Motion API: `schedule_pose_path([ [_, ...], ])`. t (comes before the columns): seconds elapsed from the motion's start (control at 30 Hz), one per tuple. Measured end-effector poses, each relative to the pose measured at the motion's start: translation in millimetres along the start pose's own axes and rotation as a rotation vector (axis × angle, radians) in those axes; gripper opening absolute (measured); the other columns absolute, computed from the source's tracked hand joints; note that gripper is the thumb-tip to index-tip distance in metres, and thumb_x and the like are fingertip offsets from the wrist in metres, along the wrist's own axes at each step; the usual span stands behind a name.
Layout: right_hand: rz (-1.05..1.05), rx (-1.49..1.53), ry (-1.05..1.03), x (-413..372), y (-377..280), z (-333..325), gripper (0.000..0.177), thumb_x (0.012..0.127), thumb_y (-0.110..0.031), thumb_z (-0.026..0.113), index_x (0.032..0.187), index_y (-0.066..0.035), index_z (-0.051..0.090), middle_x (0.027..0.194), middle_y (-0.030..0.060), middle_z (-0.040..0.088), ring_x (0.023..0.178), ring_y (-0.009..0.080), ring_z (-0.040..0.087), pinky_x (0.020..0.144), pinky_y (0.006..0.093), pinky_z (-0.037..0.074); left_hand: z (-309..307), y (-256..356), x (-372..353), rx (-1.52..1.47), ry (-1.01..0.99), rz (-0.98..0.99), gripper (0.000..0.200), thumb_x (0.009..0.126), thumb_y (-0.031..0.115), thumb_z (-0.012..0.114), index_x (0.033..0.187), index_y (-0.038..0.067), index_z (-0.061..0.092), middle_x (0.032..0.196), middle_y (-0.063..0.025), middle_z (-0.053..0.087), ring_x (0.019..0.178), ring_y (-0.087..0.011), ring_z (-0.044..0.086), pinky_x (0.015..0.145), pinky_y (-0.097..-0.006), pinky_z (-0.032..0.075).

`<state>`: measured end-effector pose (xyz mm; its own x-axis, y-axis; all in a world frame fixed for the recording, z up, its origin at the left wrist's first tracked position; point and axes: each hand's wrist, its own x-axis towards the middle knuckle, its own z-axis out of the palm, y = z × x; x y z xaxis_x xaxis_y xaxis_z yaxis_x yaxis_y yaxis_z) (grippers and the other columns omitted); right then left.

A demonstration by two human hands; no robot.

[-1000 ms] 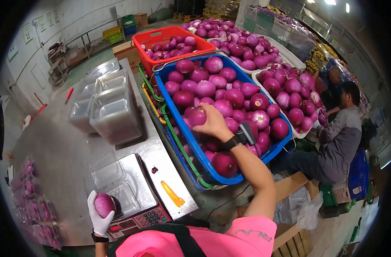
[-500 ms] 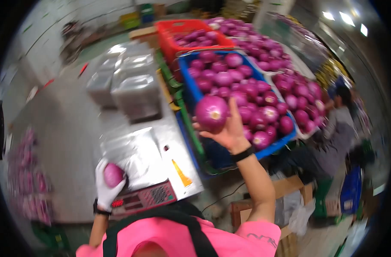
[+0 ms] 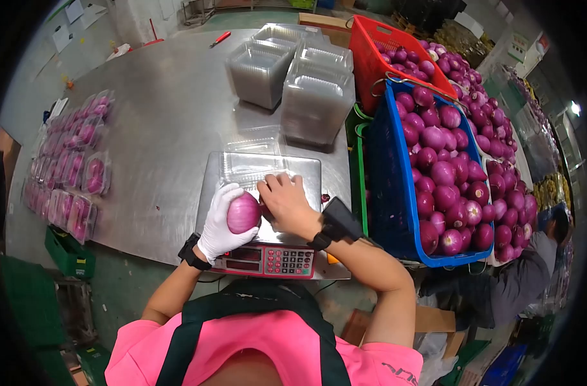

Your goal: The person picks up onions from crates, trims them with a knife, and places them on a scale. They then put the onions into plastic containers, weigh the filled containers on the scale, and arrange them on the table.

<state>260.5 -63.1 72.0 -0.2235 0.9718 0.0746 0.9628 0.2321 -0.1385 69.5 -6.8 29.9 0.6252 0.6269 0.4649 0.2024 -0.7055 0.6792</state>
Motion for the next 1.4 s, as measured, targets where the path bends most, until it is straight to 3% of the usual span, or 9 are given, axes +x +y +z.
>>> schedule_pose_path([
  [0.13, 0.065, 0.295, 0.379, -21.0, 19.1, 3.5, 0.084, 0.059, -0.024, 0.08, 0.13, -0.005, 0.041, 0.126, 0.0181, 0.046, 0.116, 0.035, 0.043, 0.098, 0.0426, 0.033, -22.6, -1.6, 15.2, -0.466, 0.113, -0.26, 0.073, 0.073, 0.029, 0.072, 0.131, 0.003, 0.037, 0.127, -0.0151, 0.044, 0.122, -0.029, 0.041, 0.103, -0.0389, 0.032],
  [0.3, 0.757, 1.195, 0.47, -78.3, 41.1, 44.3, 0.026, 0.088, -0.028, 0.054, 0.1, -0.005, 0.057, 0.085, 0.0019, 0.057, 0.078, 0.0109, 0.054, 0.066, 0.0235, 0.043, -21.3, -68.9, 52.8, -1.322, 0.185, -0.857, 0.063, 0.096, 0.041, 0.042, 0.137, -0.004, 0.025, 0.127, -0.0153, 0.046, 0.119, -0.0233, 0.046, 0.1, -0.0334, 0.039],
  [0.4, 0.891, 1.543, 0.381, -100.1, 32.0, 55.9, 0.038, 0.095, -0.041, 0.039, 0.09, -0.009, 0.058, 0.073, -0.0028, 0.056, 0.063, 0.0046, 0.05, 0.056, 0.019, 0.038, -26.3, -51.1, 36.8, -1.023, 0.04, -0.369, 0.051, 0.098, 0.039, 0.036, 0.125, -0.003, 0.047, 0.136, -0.0175, 0.042, 0.125, -0.0289, 0.042, 0.102, -0.0403, 0.035],
  [0.5, 0.901, 1.45, 0.168, -105.1, 7.1, 62.4, 0.041, 0.095, -0.043, 0.038, 0.087, -0.008, 0.058, 0.072, -0.0019, 0.058, 0.061, 0.0064, 0.051, 0.056, 0.0195, 0.039, -27.7, -7.9, -8.0, 0.061, -0.185, 0.095, 0.041, 0.096, 0.027, 0.04, 0.124, 0.0, 0.053, 0.141, -0.0231, 0.033, 0.135, -0.0334, 0.027, 0.108, -0.0428, 0.025],
  [0.63, 0.637, 1.353, 0.168, -100.4, -5.2, 73.7, 0.034, 0.094, -0.03, 0.042, 0.073, -0.005, 0.052, 0.061, 0.0015, 0.052, 0.056, 0.008, 0.046, 0.052, 0.0226, 0.035, 15.0, -9.9, -82.4, -0.196, 0.192, -0.458, 0.048, 0.093, 0.018, 0.044, 0.133, -0.008, 0.035, 0.135, -0.0284, 0.037, 0.129, -0.0349, 0.035, 0.107, -0.0365, 0.027],
  [0.73, 0.664, 1.47, 0.095, -97.1, -3.6, 64.0, 0.03, 0.092, -0.031, 0.046, 0.076, -0.007, 0.054, 0.06, 0.001, 0.052, 0.052, 0.0078, 0.045, 0.047, 0.0223, 0.03, 5.5, -4.5, -83.6, -0.159, 0.057, -0.697, 0.025, 0.093, 0.024, 0.045, 0.096, 0.0, 0.054, 0.073, -0.0145, 0.061, 0.065, -0.0242, 0.062, 0.06, -0.035, 0.049],
  [0.9, 0.73, 1.551, 0.236, -86.1, -8.4, 62.0, 0.021, 0.087, -0.016, 0.045, 0.069, -0.007, 0.048, 0.057, 0.0022, 0.048, 0.049, 0.0098, 0.043, 0.044, 0.0221, 0.027, -10.5, -2.2, -72.6, -0.878, -0.119, -0.872, 0.03, 0.096, 0.029, 0.043, 0.092, 0.002, 0.056, 0.081, -0.0062, 0.061, 0.069, -0.0108, 0.06, 0.059, -0.0218, 0.048],
  [1.17, 0.408, 1.668, 0.003, -41.0, -78.5, 28.1, 0.024, 0.095, -0.026, 0.046, 0.098, -0.005, 0.057, 0.079, 0.0025, 0.061, 0.06, 0.0063, 0.049, 0.052, 0.0177, 0.035, -84.3, -25.0, -108.2, -1.062, 0.874, -0.763, 0.018, 0.089, 0.011, 0.047, 0.077, 0.003, 0.057, 0.064, -0.0065, 0.056, 0.057, -0.013, 0.055, 0.051, -0.0255, 0.047],
  [1.4, 0.68, 1.694, -0.027, -44.0, -41.2, 58.0, 0.016, 0.09, -0.014, 0.054, 0.102, -0.006, 0.059, 0.078, 0.004, 0.062, 0.058, 0.0056, 0.05, 0.048, 0.0161, 0.034, -189.9, -115.5, -169.3, -0.412, 1.306, -0.572, 0.021, 0.089, 0.006, 0.043, 0.072, 0.003, 0.054, 0.063, -0.0045, 0.054, 0.052, -0.0111, 0.053, 0.048, -0.0242, 0.047],
])
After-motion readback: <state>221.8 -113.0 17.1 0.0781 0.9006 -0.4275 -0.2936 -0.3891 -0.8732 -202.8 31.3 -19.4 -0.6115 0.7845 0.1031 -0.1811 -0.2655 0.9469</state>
